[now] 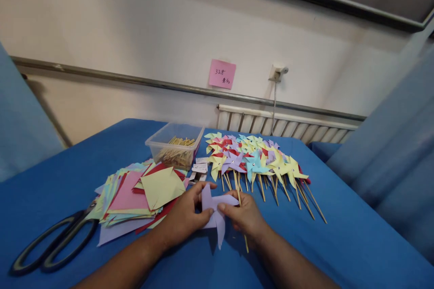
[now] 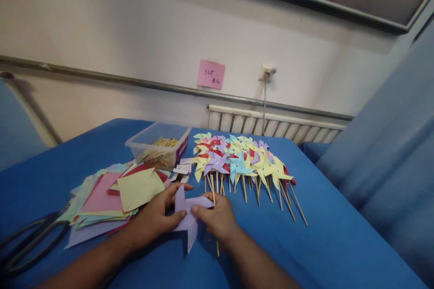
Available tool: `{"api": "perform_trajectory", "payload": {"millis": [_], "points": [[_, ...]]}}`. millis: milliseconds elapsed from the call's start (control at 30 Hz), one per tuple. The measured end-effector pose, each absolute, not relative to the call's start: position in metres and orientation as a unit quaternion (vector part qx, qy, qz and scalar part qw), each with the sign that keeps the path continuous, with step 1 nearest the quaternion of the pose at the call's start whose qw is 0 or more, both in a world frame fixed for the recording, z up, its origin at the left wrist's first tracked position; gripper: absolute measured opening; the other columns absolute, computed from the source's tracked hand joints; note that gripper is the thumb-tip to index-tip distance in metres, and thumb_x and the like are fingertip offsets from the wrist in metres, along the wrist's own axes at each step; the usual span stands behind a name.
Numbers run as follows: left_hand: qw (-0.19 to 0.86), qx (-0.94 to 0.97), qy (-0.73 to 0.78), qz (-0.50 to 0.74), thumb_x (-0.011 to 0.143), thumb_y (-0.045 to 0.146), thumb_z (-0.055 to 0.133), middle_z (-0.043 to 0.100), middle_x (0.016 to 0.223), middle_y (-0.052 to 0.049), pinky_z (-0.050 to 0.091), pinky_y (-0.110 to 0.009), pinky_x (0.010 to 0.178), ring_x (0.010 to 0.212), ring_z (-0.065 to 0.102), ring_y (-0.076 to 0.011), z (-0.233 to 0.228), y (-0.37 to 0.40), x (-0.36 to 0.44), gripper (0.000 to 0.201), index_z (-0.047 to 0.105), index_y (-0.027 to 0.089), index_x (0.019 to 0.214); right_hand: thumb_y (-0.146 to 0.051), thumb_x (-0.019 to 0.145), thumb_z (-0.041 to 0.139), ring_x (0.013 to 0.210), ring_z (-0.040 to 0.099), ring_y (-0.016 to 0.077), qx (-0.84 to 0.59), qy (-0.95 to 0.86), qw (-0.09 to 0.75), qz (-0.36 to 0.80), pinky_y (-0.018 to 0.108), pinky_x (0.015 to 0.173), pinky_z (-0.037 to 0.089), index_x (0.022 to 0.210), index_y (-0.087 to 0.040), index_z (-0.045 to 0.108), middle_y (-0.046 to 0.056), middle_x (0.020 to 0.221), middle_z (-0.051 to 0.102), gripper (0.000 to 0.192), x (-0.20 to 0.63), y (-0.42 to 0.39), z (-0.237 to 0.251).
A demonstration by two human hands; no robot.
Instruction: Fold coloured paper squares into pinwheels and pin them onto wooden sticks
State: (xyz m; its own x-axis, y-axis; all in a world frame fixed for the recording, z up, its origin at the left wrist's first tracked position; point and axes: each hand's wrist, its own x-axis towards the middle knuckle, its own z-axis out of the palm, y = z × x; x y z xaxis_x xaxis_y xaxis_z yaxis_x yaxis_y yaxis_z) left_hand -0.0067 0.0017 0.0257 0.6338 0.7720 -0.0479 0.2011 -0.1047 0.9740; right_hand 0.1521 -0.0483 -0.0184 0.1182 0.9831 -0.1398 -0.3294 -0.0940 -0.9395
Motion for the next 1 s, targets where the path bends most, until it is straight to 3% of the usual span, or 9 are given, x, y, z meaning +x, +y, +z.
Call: {"api": "perform_trajectory", "payload": {"millis": [100, 167, 267, 367, 533, 767, 1000], "points": [[0.563, 0.699, 0.353, 0.264, 0.074, 0.023, 0.062, 0.067, 0.087, -0.004, 0.048, -0.030, 0.072, 0.080, 0.064, -0.0206, 0.024, 0.001, -0.005, 0.046, 0.042, 0.018, 0.115, -0.038, 0.052, 0.085, 0.048, 0.053, 0.0089, -0.447, -0.329, 0.586, 0.590, 0.020, 0.048, 0.041, 0.077, -0.013, 0.066, 0.000, 0.060, 0.065, 0.040, 0.145, -0.047, -0.021], [0.560, 0.693, 0.361, 0.275, 0.073, 0.022, 0.063, 0.068, 0.087, -0.004, 0.048, -0.031, 0.074, 0.084, 0.064, -0.0217, 0.022, 0.001, -0.004, 0.046, 0.044, 0.018, 0.114, -0.037, 0.053, 0.084, 0.054, 0.057, 0.0107, -0.435, -0.319, 0.591, 0.600, 0.022, 0.052, 0.043, 0.083, -0.012, 0.069, 0.002, 0.068, 0.068, 0.041, 0.142, -0.047, -0.021], [0.581, 0.656, 0.374, 0.304, 0.069, 0.024, 0.067, 0.068, 0.083, -0.003, 0.047, -0.030, 0.073, 0.083, 0.065, -0.0216, 0.018, 0.000, 0.000, 0.045, 0.048, 0.018, 0.110, -0.038, 0.055, 0.082, 0.036, 0.041, 0.0051, -0.461, -0.290, 0.583, 0.603, 0.017, 0.036, 0.028, 0.085, -0.012, 0.069, -0.004, 0.051, 0.058, 0.042, 0.139, -0.049, -0.017], [0.641, 0.568, 0.395, 0.332, 0.065, 0.029, 0.072, 0.067, 0.076, -0.002, 0.047, -0.029, 0.066, 0.070, 0.063, -0.0186, 0.010, -0.002, 0.005, 0.042, 0.053, 0.017, 0.101, -0.040, 0.056, 0.080, 0.030, 0.026, 0.0023, -0.478, -0.260, 0.600, 0.587, 0.017, 0.031, 0.014, 0.086, -0.012, 0.066, -0.009, 0.041, 0.046, 0.043, 0.137, -0.049, -0.014], [0.666, 0.506, 0.437, 0.331, 0.064, 0.036, 0.073, 0.060, 0.060, 0.002, 0.039, -0.023, 0.054, 0.052, 0.052, -0.0112, -0.001, -0.007, 0.009, 0.029, 0.061, 0.014, 0.080, -0.039, 0.056, 0.080, 0.031, 0.026, 0.0025, -0.468, -0.238, 0.632, 0.569, 0.017, 0.031, 0.016, 0.083, -0.012, 0.065, -0.011, 0.040, 0.041, 0.041, 0.135, -0.048, -0.014], [0.659, 0.496, 0.470, 0.315, 0.062, 0.041, 0.074, 0.060, 0.051, 0.000, 0.036, -0.024, 0.051, 0.048, 0.051, -0.0117, -0.005, -0.004, 0.008, 0.031, 0.060, 0.014, 0.067, -0.041, 0.058, 0.080, 0.032, 0.023, 0.0029, -0.467, -0.244, 0.614, 0.587, 0.017, 0.032, 0.014, 0.096, -0.012, 0.063, -0.012, 0.039, 0.037, 0.051, 0.133, -0.050, -0.015], [0.619, 0.508, 0.514, 0.307, 0.061, 0.038, 0.072, 0.057, 0.048, 0.001, 0.034, -0.023, 0.049, 0.046, 0.050, -0.0118, -0.002, -0.003, 0.009, 0.027, 0.058, 0.015, 0.061, -0.051, 0.059, 0.078, 0.033, 0.023, 0.0037, -0.493, -0.274, 0.582, 0.586, 0.018, 0.033, 0.015, 0.086, -0.015, 0.059, -0.013, 0.039, 0.033, 0.049, 0.135, -0.049, -0.018]]}}
